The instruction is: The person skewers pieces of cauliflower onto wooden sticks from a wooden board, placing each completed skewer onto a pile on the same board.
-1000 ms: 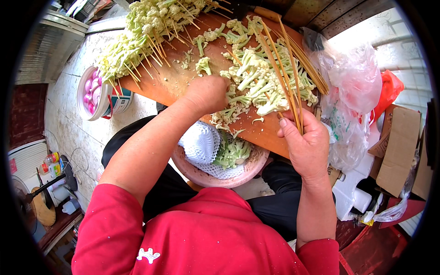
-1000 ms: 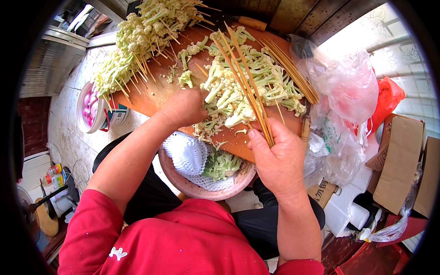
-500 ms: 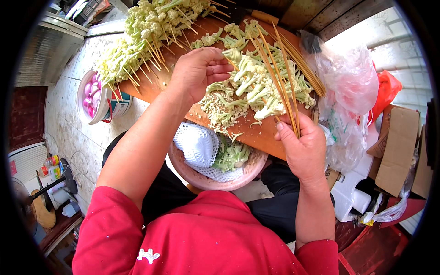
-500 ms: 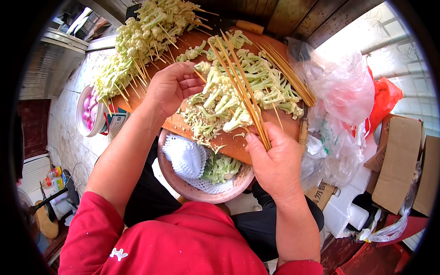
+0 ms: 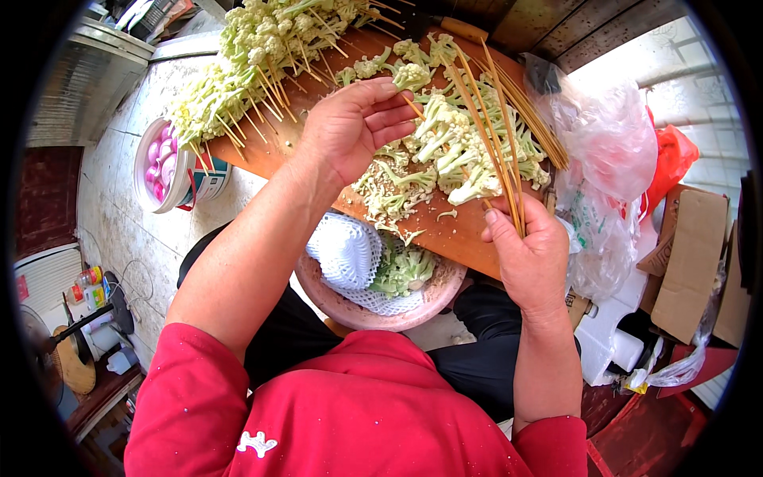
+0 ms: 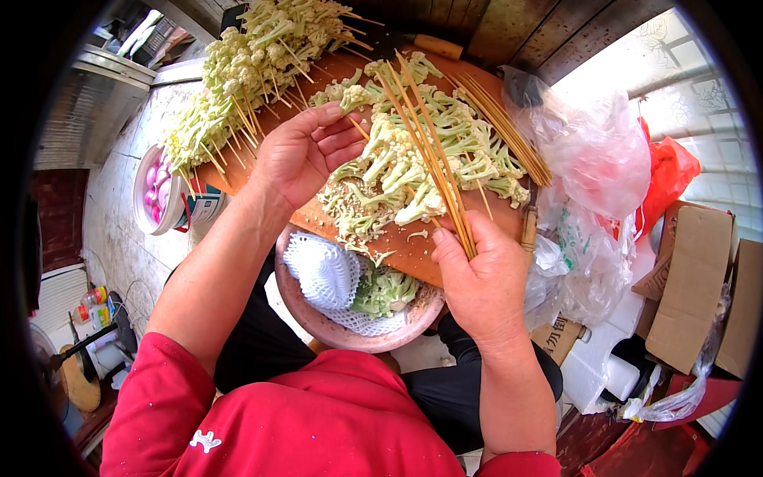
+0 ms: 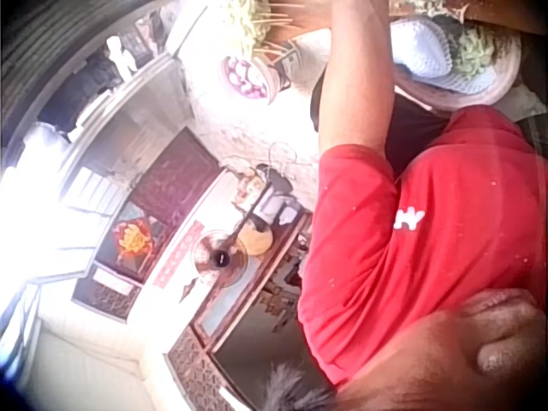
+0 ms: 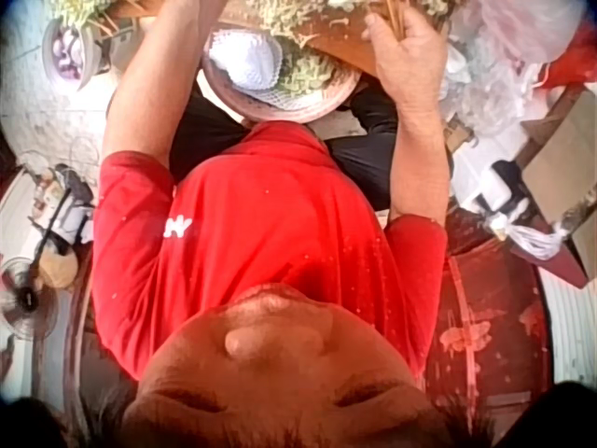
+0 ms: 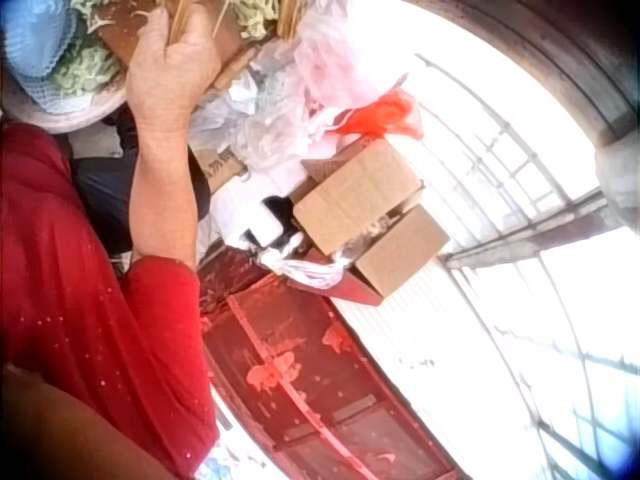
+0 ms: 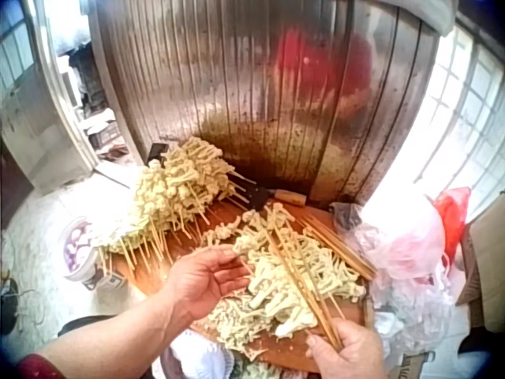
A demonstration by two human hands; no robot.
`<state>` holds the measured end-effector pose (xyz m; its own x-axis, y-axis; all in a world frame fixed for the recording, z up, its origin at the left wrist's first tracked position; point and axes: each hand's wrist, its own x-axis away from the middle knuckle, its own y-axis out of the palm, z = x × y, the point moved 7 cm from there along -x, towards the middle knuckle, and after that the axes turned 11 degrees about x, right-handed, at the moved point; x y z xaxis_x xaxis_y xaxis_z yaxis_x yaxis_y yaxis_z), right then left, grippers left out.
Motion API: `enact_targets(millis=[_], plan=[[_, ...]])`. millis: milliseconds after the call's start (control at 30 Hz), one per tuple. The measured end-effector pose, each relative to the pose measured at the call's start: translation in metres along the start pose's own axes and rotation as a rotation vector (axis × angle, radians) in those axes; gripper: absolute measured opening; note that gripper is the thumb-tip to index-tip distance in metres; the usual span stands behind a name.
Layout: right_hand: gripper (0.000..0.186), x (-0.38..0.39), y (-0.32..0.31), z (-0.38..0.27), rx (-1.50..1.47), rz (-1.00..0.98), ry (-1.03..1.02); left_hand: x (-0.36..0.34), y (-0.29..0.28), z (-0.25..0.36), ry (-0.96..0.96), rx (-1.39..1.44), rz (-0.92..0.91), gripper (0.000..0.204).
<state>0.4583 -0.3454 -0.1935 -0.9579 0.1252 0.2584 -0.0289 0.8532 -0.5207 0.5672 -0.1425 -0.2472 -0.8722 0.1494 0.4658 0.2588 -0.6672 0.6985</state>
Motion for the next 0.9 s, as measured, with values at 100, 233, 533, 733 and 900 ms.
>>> enact_targets(millis=[100,233,533,733,900], plan=[[0.013,0.000,-0.001,0.000,0.031,0.003,0.005,0.001,0.001,-0.001,0.007,0.002,0.006,0.018],[0.013,0.000,-0.001,-0.002,0.040,-0.002,0.006,0.001,0.001,-0.002,-0.004,-0.018,0.005,0.017],[0.012,0.002,0.004,0.004,0.027,0.065,-0.045,0.005,0.000,-0.008,-0.080,-0.020,0.037,0.017],[0.013,0.002,0.006,0.004,0.028,0.072,-0.063,0.006,-0.002,-0.011,-0.135,-0.026,0.066,0.020],[0.013,0.001,0.006,0.006,0.026,0.035,-0.007,0.009,0.003,-0.011,-0.143,-0.052,0.043,0.021]])
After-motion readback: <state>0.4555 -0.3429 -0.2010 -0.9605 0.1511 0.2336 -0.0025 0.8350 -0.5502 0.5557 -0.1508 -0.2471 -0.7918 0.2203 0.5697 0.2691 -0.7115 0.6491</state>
